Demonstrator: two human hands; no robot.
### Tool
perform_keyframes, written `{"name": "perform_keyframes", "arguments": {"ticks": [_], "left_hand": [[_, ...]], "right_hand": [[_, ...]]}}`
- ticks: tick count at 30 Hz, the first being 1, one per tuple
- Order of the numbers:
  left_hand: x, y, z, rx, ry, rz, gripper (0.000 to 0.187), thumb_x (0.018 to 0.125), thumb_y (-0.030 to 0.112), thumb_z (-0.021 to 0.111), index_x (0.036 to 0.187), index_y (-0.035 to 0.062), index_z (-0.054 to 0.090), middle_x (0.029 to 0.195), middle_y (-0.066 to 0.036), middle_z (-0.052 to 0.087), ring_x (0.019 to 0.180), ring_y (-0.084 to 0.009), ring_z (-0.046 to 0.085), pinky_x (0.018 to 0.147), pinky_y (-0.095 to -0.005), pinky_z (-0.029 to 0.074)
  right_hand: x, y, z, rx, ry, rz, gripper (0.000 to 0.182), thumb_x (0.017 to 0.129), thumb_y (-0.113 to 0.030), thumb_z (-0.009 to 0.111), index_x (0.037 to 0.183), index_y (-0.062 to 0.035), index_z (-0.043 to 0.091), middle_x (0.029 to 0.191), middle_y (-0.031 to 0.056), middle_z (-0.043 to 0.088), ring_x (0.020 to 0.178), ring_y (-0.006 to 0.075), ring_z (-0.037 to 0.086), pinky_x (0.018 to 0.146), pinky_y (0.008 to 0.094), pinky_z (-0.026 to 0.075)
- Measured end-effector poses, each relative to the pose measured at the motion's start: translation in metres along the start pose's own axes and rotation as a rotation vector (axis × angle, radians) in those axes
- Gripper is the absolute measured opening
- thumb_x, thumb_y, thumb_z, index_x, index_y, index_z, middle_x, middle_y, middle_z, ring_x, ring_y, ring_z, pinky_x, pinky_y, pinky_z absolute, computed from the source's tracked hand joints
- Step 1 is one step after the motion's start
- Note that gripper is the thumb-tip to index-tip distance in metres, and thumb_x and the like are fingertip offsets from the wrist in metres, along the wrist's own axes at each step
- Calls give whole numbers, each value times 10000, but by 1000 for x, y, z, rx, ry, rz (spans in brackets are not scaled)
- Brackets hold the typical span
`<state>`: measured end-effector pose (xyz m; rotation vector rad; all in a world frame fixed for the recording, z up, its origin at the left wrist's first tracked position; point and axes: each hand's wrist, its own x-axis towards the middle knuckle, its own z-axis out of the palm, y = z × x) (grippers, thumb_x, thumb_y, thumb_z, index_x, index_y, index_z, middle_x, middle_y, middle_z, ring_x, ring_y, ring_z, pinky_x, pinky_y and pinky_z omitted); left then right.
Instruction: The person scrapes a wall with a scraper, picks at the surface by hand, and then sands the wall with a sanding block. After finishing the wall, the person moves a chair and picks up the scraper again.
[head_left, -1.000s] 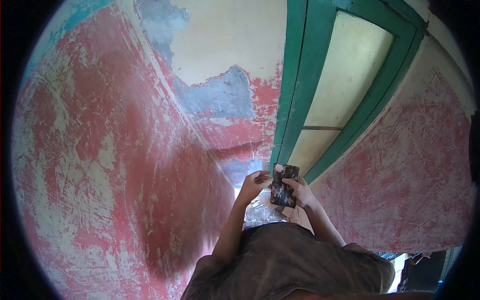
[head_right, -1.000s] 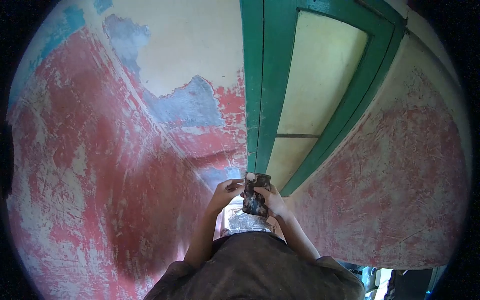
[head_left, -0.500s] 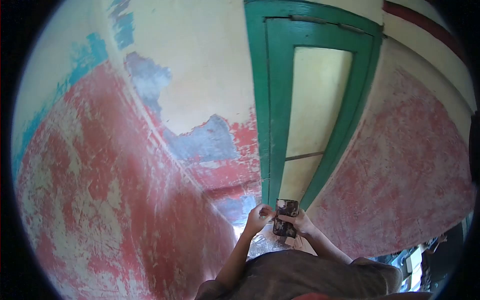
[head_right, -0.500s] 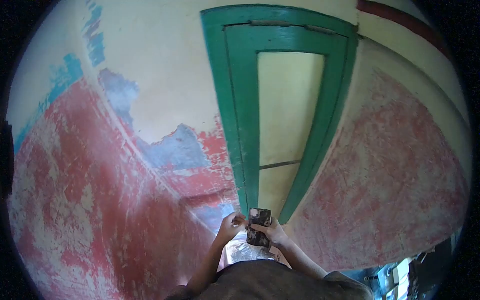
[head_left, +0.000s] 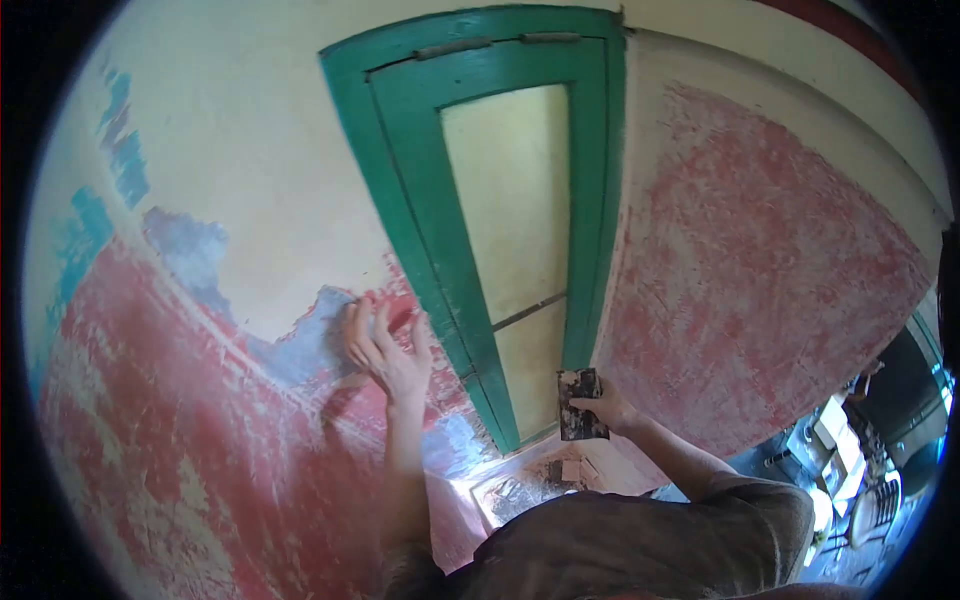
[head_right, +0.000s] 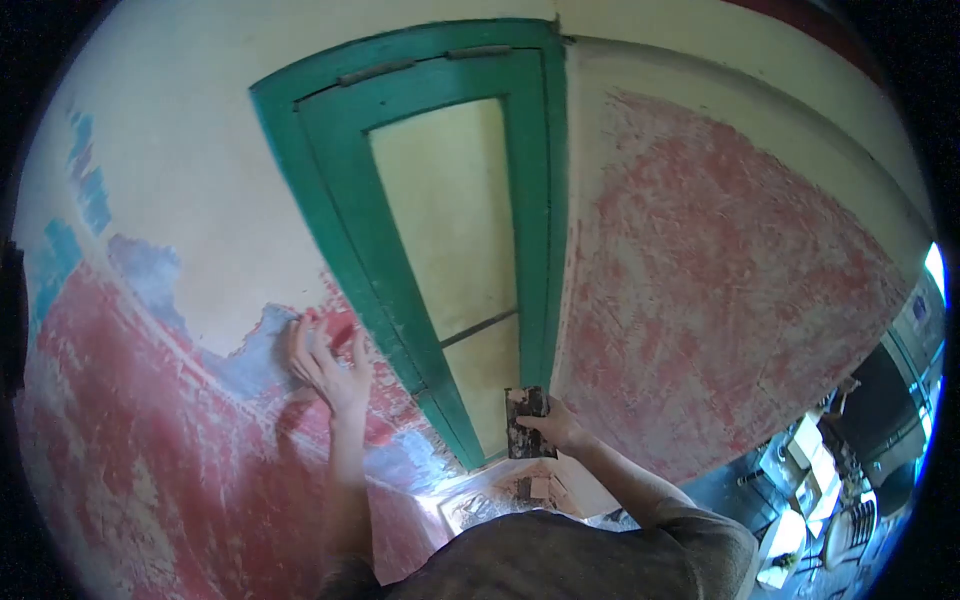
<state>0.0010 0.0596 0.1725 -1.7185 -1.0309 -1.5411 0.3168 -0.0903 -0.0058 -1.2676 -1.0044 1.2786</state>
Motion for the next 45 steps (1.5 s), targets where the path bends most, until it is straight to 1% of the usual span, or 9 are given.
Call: {"name": "perform_keyframes", "arguments": {"ticks": [9,13,17,28,32,37,38,40,45], "left_hand": [[-7,-34,48,215,132,150,717,892,530,758,1374,33,569,1432,-188,526,1378,-417,499,1130,-614,364],[-22,-35,55,226,132,152,724,877,536,750,1372,40,568,1412,-189,542,1360,-423,519,1133,-612,352],[-15,-41,72,225,187,148,704,887,552,716,1372,61,573,1391,-196,557,1373,-416,510,1175,-585,315],[-15,-35,37,125,80,108,713,843,444,836,1395,57,603,1495,-189,508,1456,-371,432,1206,-578,303],[-27,-5,-2,-75,10,-56,544,876,300,822,1341,67,662,1391,-169,608,1334,-355,551,1098,-541,436],[-66,5,-23,-711,-384,-802,417,924,156,800,1293,7,674,1114,-117,729,1029,-232,680,924,-373,533],[-65,7,-27,-712,-386,-804,417,924,156,800,1293,7,674,1114,-117,729,1029,-232,680,924,-373,533],[-48,14,-41,-1133,-445,-1229,355,942,145,789,1236,-25,686,1055,-85,728,942,-145,659,897,-316,528],[-65,-3,-30,-1082,-467,-1006,272,940,127,799,1154,-20,715,904,-30,710,814,-82,589,769,-254,478]], "right_hand": [[-29,9,4,584,59,52,424,926,-23,736,1331,32,620,1103,85,731,905,189,722,817,335,604],[-56,47,-2,501,-33,287,442,948,-61,739,1355,31,595,1183,89,697,1041,203,679,927,352,552],[-59,29,12,558,-127,264,458,907,-1,745,1345,20,614,1252,109,698,1189,212,648,1059,377,493],[3,-32,70,208,-144,65,461,826,63,757,1274,60,648,1140,114,747,1022,188,721,915,345,588],[24,-77,105,207,-131,-68,480,814,48,801,1269,52,650,1133,107,755,1016,181,723,913,334,586],[41,-120,133,173,-194,-158,508,799,25,847,1270,34,657,1150,89,753,1006,170,715,917,339,576],[44,-125,139,173,-194,-156,508,799,25,847,1270,34,657,1150,89,753,1006,170,715,917,339,576],[48,-135,152,169,-233,-221,497,800,13,858,1259,27,669,1139,78,756,1003,166,712,930,338,569],[51,-149,171,137,-276,-220,502,800,-10,869,1257,21,661,1153,84,746,1031,147,699,935,332,564]]}}
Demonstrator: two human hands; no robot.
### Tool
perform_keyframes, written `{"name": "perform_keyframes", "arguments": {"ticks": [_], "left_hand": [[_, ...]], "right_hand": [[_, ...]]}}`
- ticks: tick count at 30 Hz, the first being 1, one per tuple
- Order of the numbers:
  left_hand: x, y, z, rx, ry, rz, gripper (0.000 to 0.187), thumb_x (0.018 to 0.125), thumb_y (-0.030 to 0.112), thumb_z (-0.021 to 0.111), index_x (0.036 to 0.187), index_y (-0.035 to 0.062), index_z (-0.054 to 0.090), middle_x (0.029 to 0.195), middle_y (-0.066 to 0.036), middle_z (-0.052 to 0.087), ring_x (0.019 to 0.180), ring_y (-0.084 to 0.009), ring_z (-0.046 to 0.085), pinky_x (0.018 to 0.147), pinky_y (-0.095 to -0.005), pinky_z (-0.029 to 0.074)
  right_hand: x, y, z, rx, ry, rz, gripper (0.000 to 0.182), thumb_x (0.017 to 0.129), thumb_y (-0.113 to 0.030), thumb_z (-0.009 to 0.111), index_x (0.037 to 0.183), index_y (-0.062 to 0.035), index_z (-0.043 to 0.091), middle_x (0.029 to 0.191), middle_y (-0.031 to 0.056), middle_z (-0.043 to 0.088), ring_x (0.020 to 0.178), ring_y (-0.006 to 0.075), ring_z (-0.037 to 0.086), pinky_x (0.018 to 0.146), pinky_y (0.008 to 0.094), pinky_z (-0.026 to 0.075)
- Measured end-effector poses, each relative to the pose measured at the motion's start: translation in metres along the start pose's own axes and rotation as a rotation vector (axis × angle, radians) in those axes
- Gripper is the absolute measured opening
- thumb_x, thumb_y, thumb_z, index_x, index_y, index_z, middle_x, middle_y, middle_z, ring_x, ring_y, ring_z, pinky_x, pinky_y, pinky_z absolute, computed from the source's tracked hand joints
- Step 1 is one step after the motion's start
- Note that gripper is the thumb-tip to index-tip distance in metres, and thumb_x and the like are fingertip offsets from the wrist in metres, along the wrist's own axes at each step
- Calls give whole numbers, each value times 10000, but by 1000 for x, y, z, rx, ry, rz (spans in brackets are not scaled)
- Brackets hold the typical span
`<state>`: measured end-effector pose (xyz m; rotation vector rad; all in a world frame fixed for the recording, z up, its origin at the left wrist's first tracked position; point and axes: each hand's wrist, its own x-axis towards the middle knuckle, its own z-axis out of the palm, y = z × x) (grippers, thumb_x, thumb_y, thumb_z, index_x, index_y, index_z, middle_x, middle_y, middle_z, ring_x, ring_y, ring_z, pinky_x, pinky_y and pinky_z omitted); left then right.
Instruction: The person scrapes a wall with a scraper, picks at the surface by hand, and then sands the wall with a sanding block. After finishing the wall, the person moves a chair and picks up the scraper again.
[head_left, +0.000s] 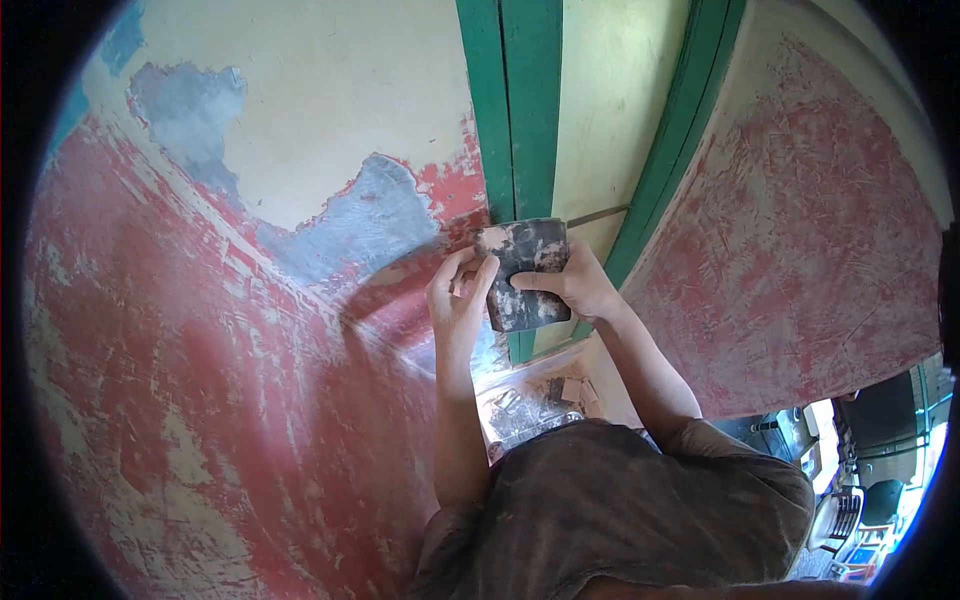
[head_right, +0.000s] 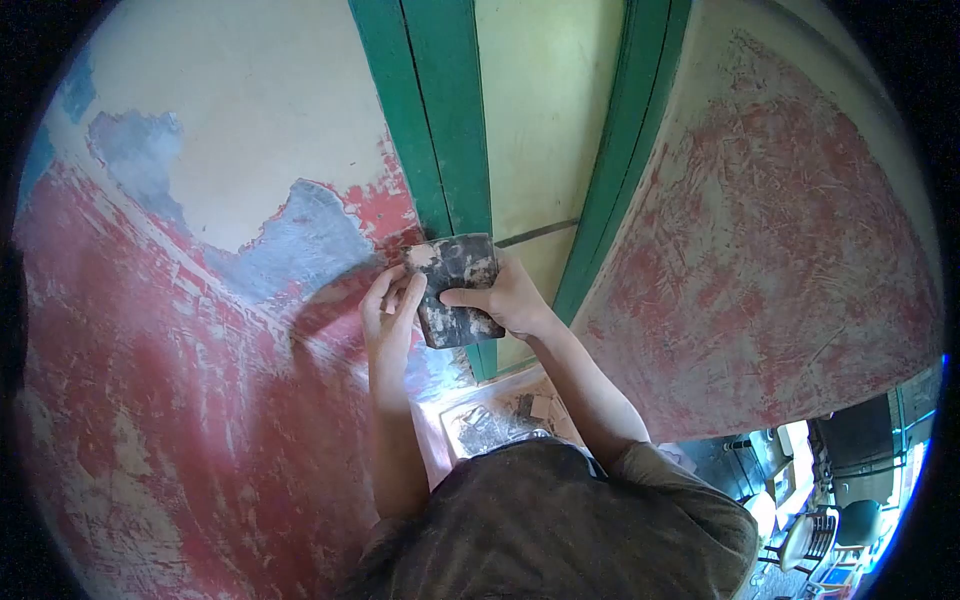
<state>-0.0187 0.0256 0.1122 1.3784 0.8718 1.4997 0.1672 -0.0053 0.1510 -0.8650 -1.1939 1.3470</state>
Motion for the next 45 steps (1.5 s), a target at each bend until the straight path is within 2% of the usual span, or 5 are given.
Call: {"name": "perform_keyframes", "arguments": {"ticks": [9,24,33,39,45], "left_hand": [[5,-21,-12,52,135,-42,228,908,154,835,1024,10,702,833,0,663,745,-67,545,719,-260,451],[-20,-34,-14,-141,142,-95,301,923,146,822,1151,6,683,909,6,675,790,-50,557,736,-227,458],[-30,-31,-22,286,-57,73,405,889,145,844,1228,-6,681,1133,-106,739,1022,-182,700,938,-318,524],[-38,-29,-19,154,-145,-138,286,906,148,829,1117,-16,728,940,-46,720,865,-96,625,782,-267,483],[-44,-43,-17,-10,89,-114,207,928,157,799,988,-13,697,813,36,566,764,-61,471,697,-253,394]], "right_hand": [[0,17,11,31,29,-77,540,871,-40,818,1343,39,568,1169,74,721,1012,130,689,907,307,564],[-27,38,-4,-77,69,8,445,889,2,790,1285,39,591,1152,97,708,989,122,676,815,289,573],[-46,24,-8,-242,46,56,414,890,-18,790,1275,57,660,1079,95,746,955,129,695,841,290,568],[-56,6,-2,-395,1,175,433,905,-40,776,1307,52,642,1076,84,741,949,133,697,830,284,570],[-65,36,-14,373,96,89,367,972,-100,746,1296,52,664,1145,101,737,1054,131,664,939,318,531]]}}
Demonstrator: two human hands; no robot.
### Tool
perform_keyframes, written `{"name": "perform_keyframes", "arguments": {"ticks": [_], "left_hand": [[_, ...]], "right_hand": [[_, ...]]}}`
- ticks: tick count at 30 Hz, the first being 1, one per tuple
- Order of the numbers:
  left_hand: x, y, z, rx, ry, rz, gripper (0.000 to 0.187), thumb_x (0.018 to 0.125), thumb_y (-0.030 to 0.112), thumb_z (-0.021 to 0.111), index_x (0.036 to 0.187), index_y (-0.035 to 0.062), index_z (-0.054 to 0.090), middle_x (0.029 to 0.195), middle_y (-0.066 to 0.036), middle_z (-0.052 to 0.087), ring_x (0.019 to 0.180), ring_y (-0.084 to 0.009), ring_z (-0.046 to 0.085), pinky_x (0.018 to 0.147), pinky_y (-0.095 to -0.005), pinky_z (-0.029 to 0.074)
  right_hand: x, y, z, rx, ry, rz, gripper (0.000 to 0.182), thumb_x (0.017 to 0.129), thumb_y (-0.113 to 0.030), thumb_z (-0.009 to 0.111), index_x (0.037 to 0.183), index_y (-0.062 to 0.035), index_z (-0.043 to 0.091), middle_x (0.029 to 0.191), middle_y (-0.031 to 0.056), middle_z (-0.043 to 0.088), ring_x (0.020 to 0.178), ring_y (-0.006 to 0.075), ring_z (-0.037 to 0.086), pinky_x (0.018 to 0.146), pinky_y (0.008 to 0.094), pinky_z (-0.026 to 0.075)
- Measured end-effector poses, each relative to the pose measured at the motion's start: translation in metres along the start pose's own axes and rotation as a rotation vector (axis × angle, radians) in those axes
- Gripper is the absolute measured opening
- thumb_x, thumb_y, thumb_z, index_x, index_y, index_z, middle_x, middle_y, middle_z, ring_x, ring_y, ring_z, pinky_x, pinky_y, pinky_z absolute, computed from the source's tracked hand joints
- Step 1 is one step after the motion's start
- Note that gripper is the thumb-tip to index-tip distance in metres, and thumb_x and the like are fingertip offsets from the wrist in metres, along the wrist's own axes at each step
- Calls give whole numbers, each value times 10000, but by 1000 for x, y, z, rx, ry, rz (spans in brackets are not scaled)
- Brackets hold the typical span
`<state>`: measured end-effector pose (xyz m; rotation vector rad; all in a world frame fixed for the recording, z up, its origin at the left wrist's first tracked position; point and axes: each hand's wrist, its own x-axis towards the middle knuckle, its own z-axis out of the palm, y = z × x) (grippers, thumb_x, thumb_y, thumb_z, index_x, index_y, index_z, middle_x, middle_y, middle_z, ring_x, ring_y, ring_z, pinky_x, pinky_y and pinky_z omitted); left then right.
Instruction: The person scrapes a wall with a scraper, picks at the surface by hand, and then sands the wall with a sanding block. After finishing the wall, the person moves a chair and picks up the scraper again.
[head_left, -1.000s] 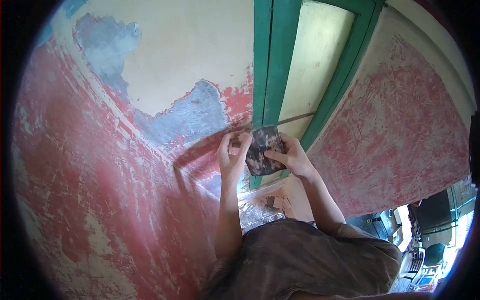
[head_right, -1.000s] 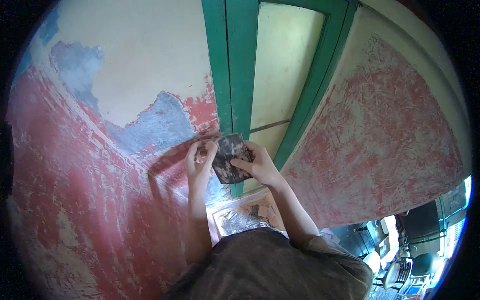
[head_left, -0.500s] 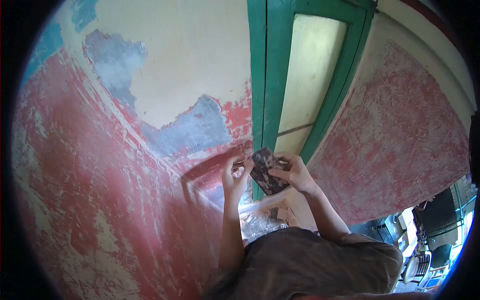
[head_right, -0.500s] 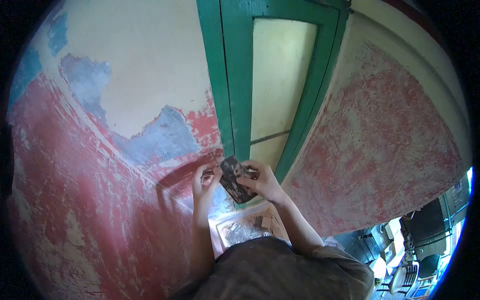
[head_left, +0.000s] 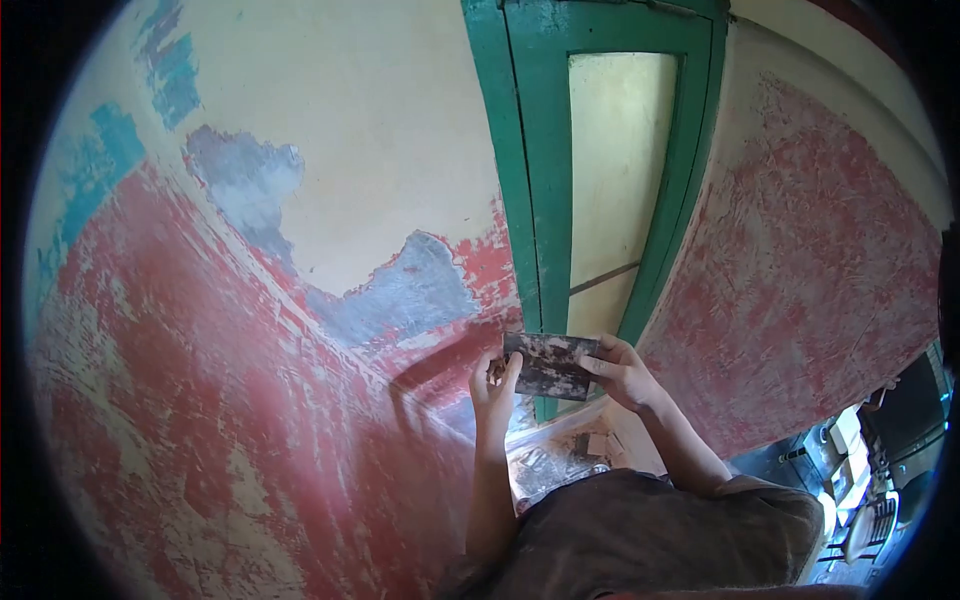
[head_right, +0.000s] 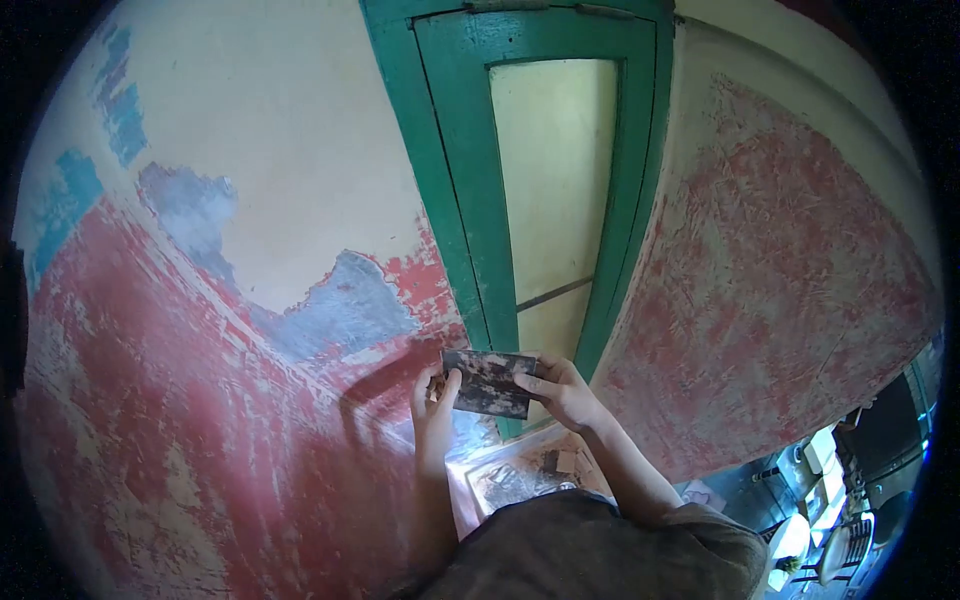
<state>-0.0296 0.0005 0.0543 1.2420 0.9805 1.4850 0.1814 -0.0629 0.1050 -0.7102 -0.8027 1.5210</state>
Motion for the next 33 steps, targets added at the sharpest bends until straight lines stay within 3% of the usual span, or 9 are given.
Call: {"name": "perform_keyframes", "arguments": {"ticks": [8,10,11,15,19,24,25,29,33], "left_hand": [[-11,17,16,80,-100,100,277,875,141,839,1087,-6,738,928,-79,738,883,-173,677,810,-311,506],[-16,21,13,427,-255,121,247,892,99,796,1106,-14,749,988,-139,742,975,-225,731,921,-327,540],[-19,34,20,418,-232,174,202,841,134,828,974,-6,767,873,-162,743,817,-279,739,878,-368,528],[-26,21,18,772,-206,454,193,801,198,839,846,31,753,819,-138,734,736,-337,679,779,-429,449],[-29,13,12,769,-247,307,253,841,248,821,906,13,752,884,-150,745,852,-328,686,829,-433,465],[-32,9,8,536,-113,239,205,877,120,800,923,-52,697,836,-189,705,703,-281,664,668,-379,499],[-32,8,7,495,-71,239,186,910,118,781,918,-43,687,778,-157,672,693,-188,631,642,-339,478],[-33,3,-1,419,-29,105,228,924,152,789,891,-29,655,729,-96,614,697,-99,520,645,-308,455],[-30,15,1,380,-42,45,233,925,164,790,906,-26,656,715,-82,602,684,-100,517,637,-309,450]], "right_hand": [[-1,12,-18,-559,82,-113,218,1017,-120,701,1113,74,715,996,66,754,891,108,678,827,288,560],[-2,10,-16,-568,82,-140,205,1012,-114,705,1094,74,717,980,69,755,881,106,679,816,285,560],[-2,8,-15,-575,80,-169,194,1007,-108,709,1074,74,718,964,72,756,872,104,680,805,282,560],[-2,4,-17,-923,128,-100,177,996,-94,714,1078,63,715,950,86,757,873,113,694,803,278,562],[0,20,-17,-768,64,-147,182,987,-97,722,1094,51,718,945,99,760,889,122,701,815,280,558],[13,26,-20,-685,41,-162,231,983,-139,739,1108,55,717,940,118,769,896,132,702,821,292,553],[17,26,-22,-785,33,-192,250,982,-162,744,1108,54,719,943,125,769,887,139,705,815,299,552],[24,21,-17,-968,-28,-263,277,974,-210,757,1087,42,735,933,138,766,830,156,698,774,311,542],[33,12,2,-1037,-23,-187,244,961,-191,761,1065,29,748,913,149,753,791,170,687,742,316,531]]}}
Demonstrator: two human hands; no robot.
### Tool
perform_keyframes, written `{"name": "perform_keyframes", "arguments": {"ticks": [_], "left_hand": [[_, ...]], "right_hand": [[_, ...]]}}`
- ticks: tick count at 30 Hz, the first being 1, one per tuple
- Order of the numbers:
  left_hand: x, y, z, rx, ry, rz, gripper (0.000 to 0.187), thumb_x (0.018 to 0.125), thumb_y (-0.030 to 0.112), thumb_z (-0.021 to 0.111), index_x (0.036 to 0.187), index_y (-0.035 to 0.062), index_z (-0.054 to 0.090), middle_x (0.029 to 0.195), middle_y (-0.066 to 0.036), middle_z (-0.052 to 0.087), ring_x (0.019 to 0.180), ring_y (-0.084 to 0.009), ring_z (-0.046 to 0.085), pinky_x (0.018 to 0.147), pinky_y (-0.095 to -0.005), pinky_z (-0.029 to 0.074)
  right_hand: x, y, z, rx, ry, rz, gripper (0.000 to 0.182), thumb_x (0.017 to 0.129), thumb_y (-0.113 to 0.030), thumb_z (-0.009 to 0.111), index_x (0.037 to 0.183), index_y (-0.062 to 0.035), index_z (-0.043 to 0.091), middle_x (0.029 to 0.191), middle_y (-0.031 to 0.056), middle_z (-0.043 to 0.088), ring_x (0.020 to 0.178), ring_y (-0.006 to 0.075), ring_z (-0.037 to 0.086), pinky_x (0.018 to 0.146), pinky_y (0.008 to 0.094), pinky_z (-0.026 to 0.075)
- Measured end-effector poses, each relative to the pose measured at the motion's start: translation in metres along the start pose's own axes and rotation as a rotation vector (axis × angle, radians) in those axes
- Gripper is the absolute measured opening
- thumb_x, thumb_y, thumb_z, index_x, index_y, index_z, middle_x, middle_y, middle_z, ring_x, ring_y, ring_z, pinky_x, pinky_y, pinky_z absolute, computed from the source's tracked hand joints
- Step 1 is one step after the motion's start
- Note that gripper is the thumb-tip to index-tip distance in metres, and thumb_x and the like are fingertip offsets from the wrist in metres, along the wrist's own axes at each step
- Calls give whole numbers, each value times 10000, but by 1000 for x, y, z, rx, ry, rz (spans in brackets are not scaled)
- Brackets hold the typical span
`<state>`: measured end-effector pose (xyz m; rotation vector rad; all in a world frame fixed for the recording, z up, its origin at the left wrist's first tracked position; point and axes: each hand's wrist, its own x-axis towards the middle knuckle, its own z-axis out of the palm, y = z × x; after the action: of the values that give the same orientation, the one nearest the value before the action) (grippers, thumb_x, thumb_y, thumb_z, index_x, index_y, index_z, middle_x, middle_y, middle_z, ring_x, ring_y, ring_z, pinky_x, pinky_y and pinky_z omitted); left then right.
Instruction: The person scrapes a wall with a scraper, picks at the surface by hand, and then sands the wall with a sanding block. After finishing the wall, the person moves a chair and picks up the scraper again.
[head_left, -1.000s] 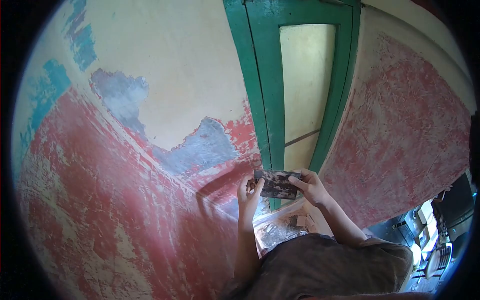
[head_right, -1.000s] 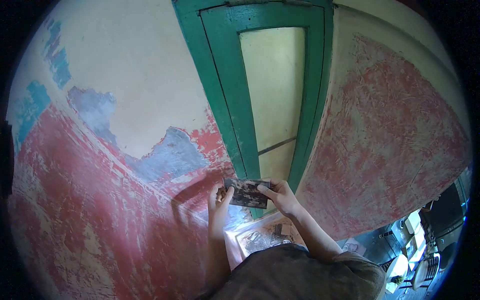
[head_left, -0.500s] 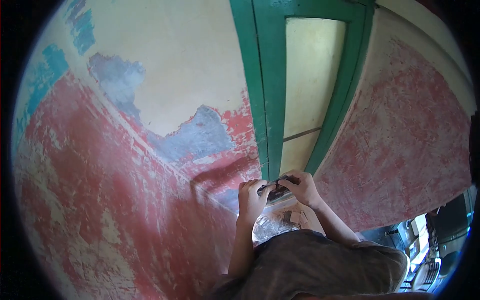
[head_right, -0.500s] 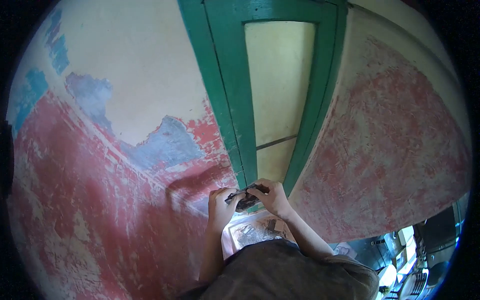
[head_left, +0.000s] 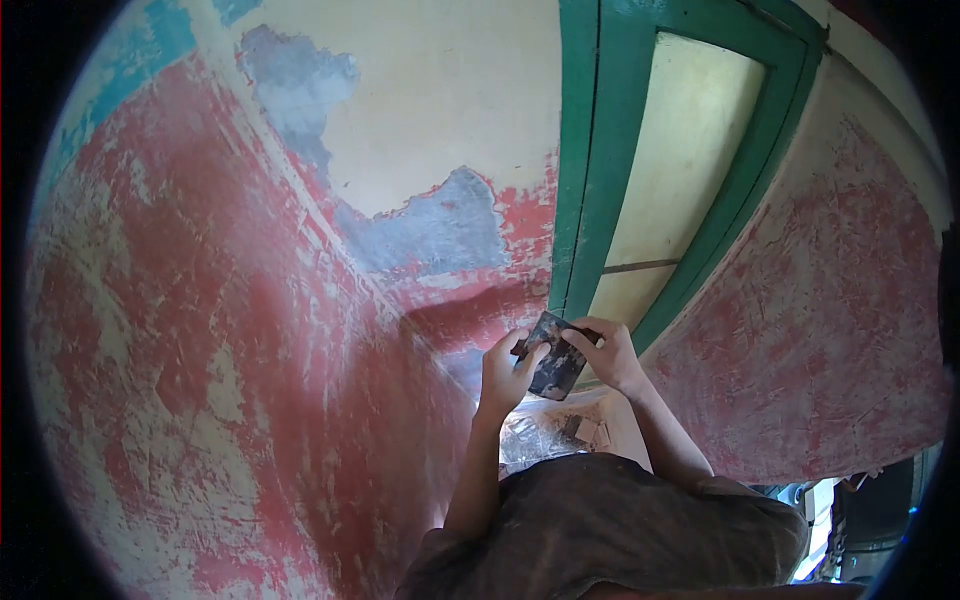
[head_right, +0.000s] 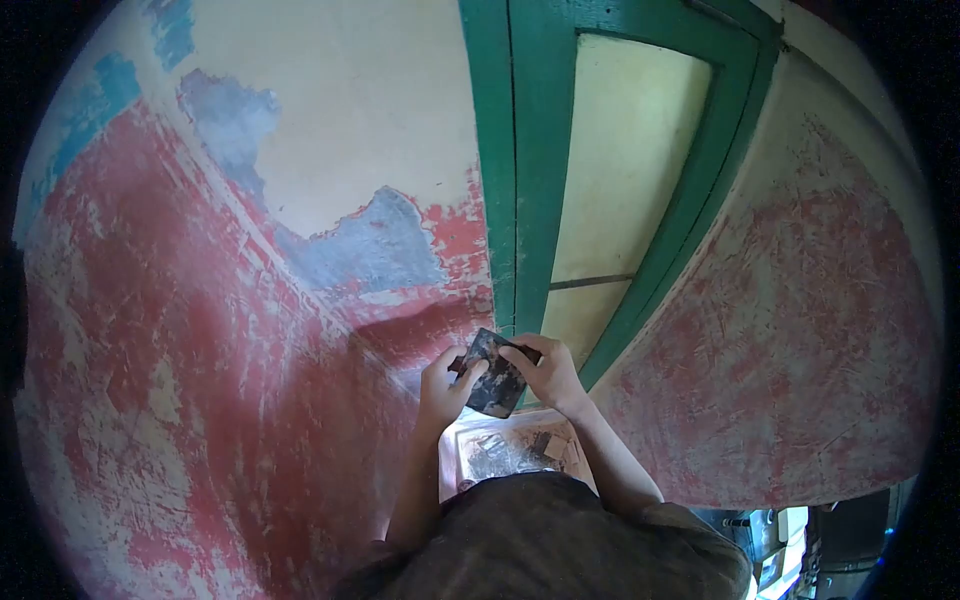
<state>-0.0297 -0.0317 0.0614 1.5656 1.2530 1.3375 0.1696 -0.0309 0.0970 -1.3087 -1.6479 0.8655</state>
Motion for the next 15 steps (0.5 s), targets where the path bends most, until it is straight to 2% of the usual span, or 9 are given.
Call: {"name": "perform_keyframes", "arguments": {"ticks": [2,3,5,6,7,9,10,12,15], "left_hand": [[11,-1,3,0,83,149,232,928,173,789,905,-13,653,694,-57,579,672,-88,502,620,-302,436],[18,3,1,-3,90,145,232,928,173,789,905,-13,653,694,-57,579,672,-88,502,620,-302,436],[33,15,-5,54,121,131,271,904,171,800,888,-21,609,670,-99,535,632,-129,476,589,-340,415],[41,20,-4,26,181,179,276,911,158,794,864,-17,585,669,-88,502,641,-117,443,574,-337,391],[48,26,-5,-23,196,188,242,917,145,788,889,-19,611,681,-79,518,656,-106,451,584,-320,399],[62,38,-6,-69,256,207,203,921,131,779,940,-24,649,723,-91,601,676,-121,527,624,-319,449],[69,45,-8,-71,256,210,203,921,131,779,940,-24,649,723,-91,601,676,-121,527,624,-319,449],[79,57,-11,1,381,295,188,921,126,776,983,-25,683,822,-112,695,739,-168,630,702,-334,504],[94,68,-17,-67,432,343,187,916,132,780,979,-22,694,907,-132,736,800,-221,682,760,-362,527]], "right_hand": [[10,-11,2,-27,36,-98,221,944,-167,769,1060,21,752,897,161,737,759,186,678,719,324,522],[16,-19,2,-29,28,-99,221,944,-167,769,1060,21,752,897,161,737,759,186,678,719,324,522],[31,-35,2,-82,69,-228,210,937,-151,771,1057,19,751,894,174,727,749,196,682,709,330,522],[39,-38,6,-54,130,-319,202,937,-136,776,1049,31,750,850,109,730,736,128,646,705,296,517],[45,-46,8,-55,127,-316,202,937,-136,776,1049,31,750,850,109,730,736,128,646,705,296,517],[55,-69,8,90,192,-256,188,925,-123,775,1037,25,745,895,159,740,759,196,703,721,324,546],[57,-80,7,69,206,-204,200,908,-127,793,1013,35,739,888,152,751,752,188,708,726,325,557],[65,-87,9,72,255,-213,211,896,-132,806,1000,37,736,879,152,752,744,181,705,721,326,556],[75,-89,11,101,330,-215,228,875,-140,828,977,40,731,851,147,748,738,171,700,716,323,553]]}}
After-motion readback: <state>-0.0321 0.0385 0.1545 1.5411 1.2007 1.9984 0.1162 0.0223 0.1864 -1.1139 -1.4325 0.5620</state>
